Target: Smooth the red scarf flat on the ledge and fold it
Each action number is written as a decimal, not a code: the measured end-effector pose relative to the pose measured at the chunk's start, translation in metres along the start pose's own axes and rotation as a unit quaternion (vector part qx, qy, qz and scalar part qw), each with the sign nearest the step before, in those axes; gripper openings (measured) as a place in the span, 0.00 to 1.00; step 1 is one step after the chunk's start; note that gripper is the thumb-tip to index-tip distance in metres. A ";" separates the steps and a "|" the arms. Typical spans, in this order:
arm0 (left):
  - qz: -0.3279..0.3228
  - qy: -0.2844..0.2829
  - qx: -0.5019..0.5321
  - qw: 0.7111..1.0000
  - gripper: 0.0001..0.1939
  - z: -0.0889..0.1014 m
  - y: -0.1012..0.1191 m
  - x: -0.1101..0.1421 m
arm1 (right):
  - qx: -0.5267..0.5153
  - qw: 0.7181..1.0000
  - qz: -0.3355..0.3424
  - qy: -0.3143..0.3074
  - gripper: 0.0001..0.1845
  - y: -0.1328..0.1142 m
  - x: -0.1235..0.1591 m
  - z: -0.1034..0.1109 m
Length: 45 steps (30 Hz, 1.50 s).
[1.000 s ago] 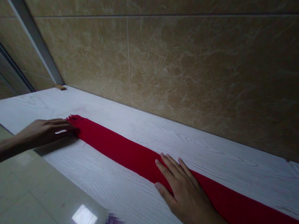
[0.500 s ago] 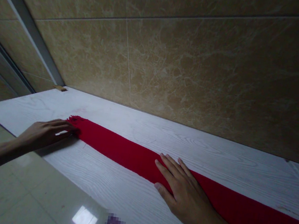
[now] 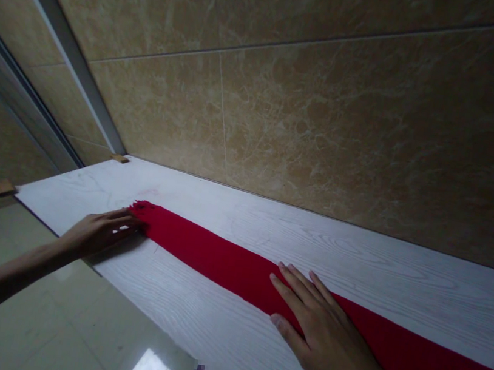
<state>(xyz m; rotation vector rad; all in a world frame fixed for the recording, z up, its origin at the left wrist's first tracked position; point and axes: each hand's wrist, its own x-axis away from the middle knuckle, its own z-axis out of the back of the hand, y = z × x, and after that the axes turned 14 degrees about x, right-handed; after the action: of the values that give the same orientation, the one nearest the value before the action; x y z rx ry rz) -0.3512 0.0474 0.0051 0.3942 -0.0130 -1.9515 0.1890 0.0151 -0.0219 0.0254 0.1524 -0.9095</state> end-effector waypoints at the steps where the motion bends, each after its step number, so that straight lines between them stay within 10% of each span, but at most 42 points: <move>1: 0.003 0.000 0.005 1.000 0.23 0.001 0.001 0.000 | -0.001 1.000 0.001 0.004 0.33 0.000 0.000 0.000; 24: -0.006 -0.005 0.006 1.000 0.19 0.005 -0.007 0.013 | -0.008 1.000 -0.002 -0.001 0.33 -0.001 -0.001 0.002; 31: -0.028 0.104 0.034 0.994 0.19 0.011 0.038 -0.020 | -0.010 0.998 -0.006 -0.058 0.34 -0.003 -0.003 0.018; 37: 0.017 -0.047 0.086 0.995 0.35 -0.018 0.081 -0.060 | 0.011 0.998 -0.027 -0.054 0.34 -0.001 -0.005 0.023; 45: 0.069 -0.134 0.049 0.987 0.38 -0.035 0.075 -0.058 | 0.019 0.997 -0.043 -0.068 0.36 0.003 -0.001 0.011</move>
<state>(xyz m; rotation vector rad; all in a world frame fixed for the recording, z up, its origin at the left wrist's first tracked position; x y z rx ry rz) -0.2535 0.0747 0.0015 0.1863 -0.3027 -1.8577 0.1922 0.0171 -0.0110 -0.0088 0.0099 -0.9968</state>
